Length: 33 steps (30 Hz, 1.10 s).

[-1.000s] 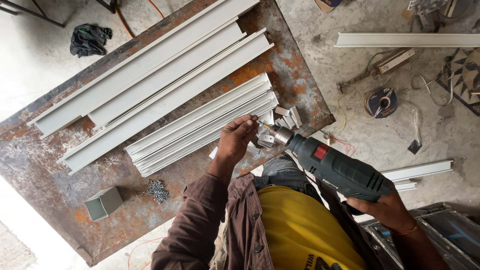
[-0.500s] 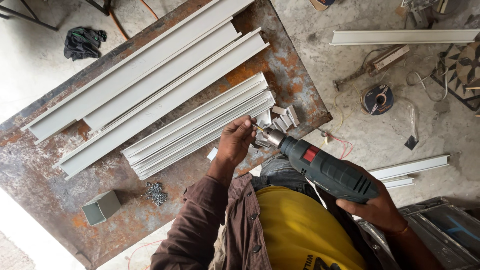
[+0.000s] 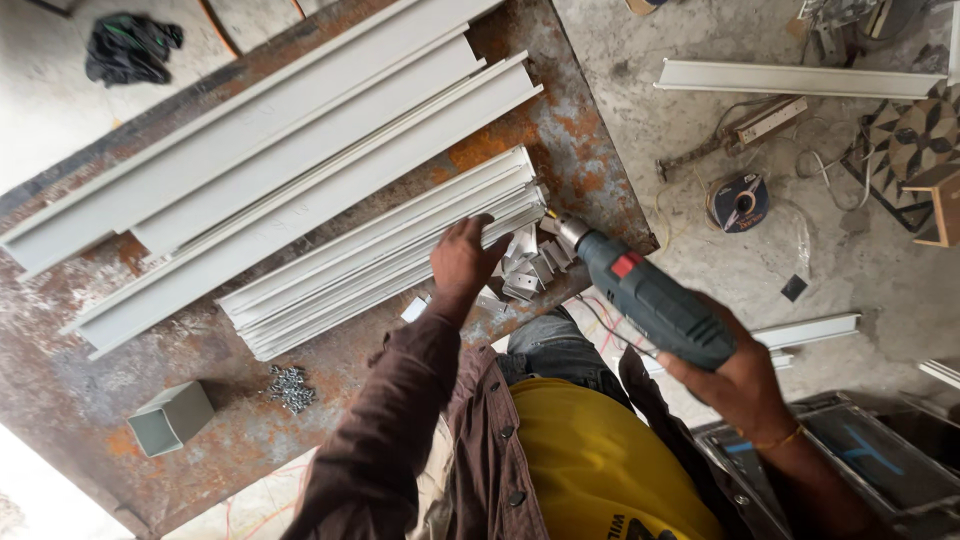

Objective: The person organizes small metal brackets and aligns long white metal profiles on a workbench. They then use a cordless drill to fasten the brackets to the ends of the profiles, securing them in place.

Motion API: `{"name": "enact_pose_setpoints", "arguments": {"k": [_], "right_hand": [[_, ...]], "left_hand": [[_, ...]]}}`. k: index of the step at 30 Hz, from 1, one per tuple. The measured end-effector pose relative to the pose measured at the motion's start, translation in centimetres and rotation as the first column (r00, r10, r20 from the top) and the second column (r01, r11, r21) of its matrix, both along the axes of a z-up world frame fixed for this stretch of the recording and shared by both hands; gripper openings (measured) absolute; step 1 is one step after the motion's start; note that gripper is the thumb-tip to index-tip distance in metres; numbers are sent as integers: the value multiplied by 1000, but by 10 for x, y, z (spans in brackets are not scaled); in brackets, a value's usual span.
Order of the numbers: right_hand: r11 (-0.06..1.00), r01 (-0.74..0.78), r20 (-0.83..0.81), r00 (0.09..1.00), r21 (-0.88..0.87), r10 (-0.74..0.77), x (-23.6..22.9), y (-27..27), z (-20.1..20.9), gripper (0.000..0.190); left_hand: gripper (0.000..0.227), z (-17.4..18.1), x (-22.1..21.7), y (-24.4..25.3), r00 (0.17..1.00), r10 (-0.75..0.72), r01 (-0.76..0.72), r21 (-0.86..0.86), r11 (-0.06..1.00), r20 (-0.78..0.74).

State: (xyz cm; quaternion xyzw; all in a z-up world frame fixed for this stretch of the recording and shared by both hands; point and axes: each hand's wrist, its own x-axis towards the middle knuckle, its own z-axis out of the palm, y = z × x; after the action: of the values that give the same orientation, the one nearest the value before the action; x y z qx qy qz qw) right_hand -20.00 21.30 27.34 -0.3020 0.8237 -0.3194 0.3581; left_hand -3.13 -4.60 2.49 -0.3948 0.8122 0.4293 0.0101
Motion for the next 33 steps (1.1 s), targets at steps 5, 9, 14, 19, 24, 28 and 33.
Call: {"name": "enact_pose_setpoints", "arguments": {"k": [5,9,14,19,24,28,33], "right_hand": [[961,-77,-112,988,266,110,-30,-57,8,73],[901,-169,-149,958,401,246,-38,-93,9,74],[846,-186,-162,940,501,302,-43,-117,4,76],[825,-194,-145,938,531,314,-46,-127,5,80],[767,-201,-143,923,610,356,-44,-142,9,81],[742,-251,-153,890,622,429,-43,-165,17,81],[579,-351,-103,787,736,608,-44,-200,20,83]], "left_hand": [[58,-35,3,-12,911,-413,360,-492,792,2],[47,-52,7,-11,902,-431,349,-537,768,-30],[48,-61,9,-13,893,-450,371,-549,749,-10],[47,-62,11,-11,887,-462,371,-571,732,-16],[42,-60,12,-12,881,-471,355,-609,710,-36],[39,-61,12,-11,877,-480,360,-631,687,-22],[37,-62,12,-15,865,-502,398,-627,670,13]]}}
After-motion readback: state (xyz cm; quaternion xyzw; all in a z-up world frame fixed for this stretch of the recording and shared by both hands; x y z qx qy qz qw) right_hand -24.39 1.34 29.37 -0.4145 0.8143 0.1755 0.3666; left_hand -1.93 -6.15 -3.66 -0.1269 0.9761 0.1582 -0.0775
